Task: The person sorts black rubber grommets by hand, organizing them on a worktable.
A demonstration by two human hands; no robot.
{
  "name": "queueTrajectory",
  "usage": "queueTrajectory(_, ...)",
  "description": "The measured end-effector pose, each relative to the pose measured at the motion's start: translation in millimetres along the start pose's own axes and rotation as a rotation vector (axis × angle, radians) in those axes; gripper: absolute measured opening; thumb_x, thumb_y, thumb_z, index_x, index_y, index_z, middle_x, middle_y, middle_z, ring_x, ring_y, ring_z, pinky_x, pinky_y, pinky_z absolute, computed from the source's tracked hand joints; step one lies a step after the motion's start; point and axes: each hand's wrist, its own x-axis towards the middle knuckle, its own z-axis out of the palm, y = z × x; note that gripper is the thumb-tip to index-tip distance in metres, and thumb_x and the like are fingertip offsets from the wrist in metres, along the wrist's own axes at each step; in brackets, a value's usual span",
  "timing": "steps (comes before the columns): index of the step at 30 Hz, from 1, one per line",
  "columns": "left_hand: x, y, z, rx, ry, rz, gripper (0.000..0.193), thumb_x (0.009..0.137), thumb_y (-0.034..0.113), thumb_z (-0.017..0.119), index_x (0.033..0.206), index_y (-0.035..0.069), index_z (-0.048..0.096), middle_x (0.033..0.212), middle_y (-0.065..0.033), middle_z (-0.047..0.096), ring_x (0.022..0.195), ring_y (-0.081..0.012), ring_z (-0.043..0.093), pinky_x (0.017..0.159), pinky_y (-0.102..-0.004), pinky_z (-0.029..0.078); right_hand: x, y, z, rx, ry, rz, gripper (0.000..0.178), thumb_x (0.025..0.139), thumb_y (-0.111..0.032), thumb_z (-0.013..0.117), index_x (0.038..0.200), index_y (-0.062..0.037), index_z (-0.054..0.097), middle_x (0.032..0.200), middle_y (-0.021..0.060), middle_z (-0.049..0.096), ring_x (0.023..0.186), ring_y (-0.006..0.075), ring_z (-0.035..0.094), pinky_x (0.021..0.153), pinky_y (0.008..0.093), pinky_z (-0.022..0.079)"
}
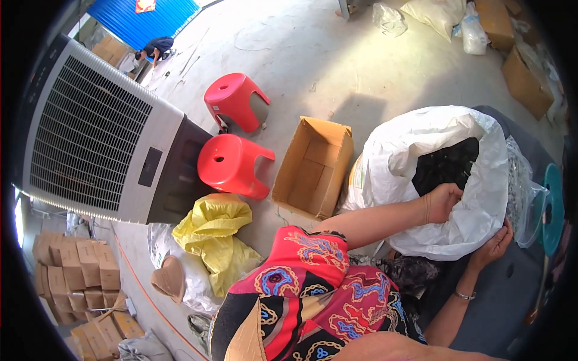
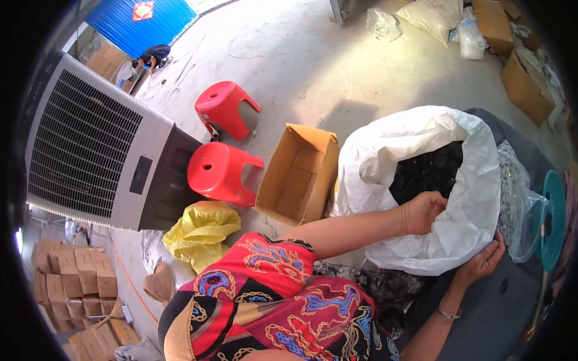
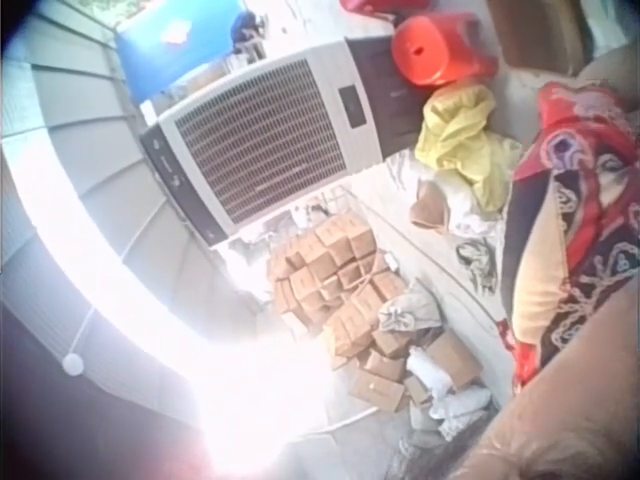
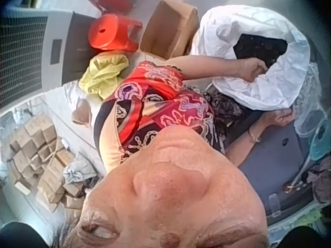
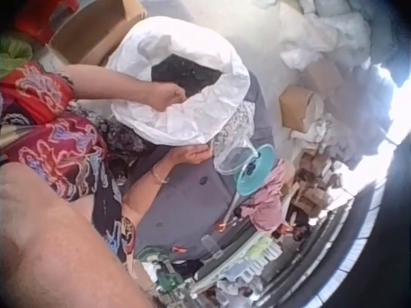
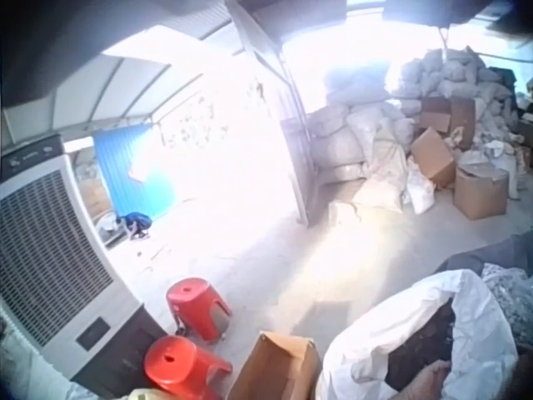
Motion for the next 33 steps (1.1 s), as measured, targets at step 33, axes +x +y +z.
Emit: queueTrajectory(33, -60.2, 70.3, 115.6, 0.509, 0.557, 0.497, 0.04, 0.072, -0.009, 0.055, 0.112, -0.008, 0.059, 0.1, -0.0178, 0.066, 0.084, -0.027, 0.068, 0.074, -0.0369, 0.057, 17.5, 30.8, -12.7, -0.022, -0.103, 0.248, 0.03, 0.103, -0.026, 0.045, 0.106, -0.0014, 0.062, 0.083, 0.0002, 0.055, 0.07, 0.0082, 0.048, 0.064, 0.0232, 0.041)
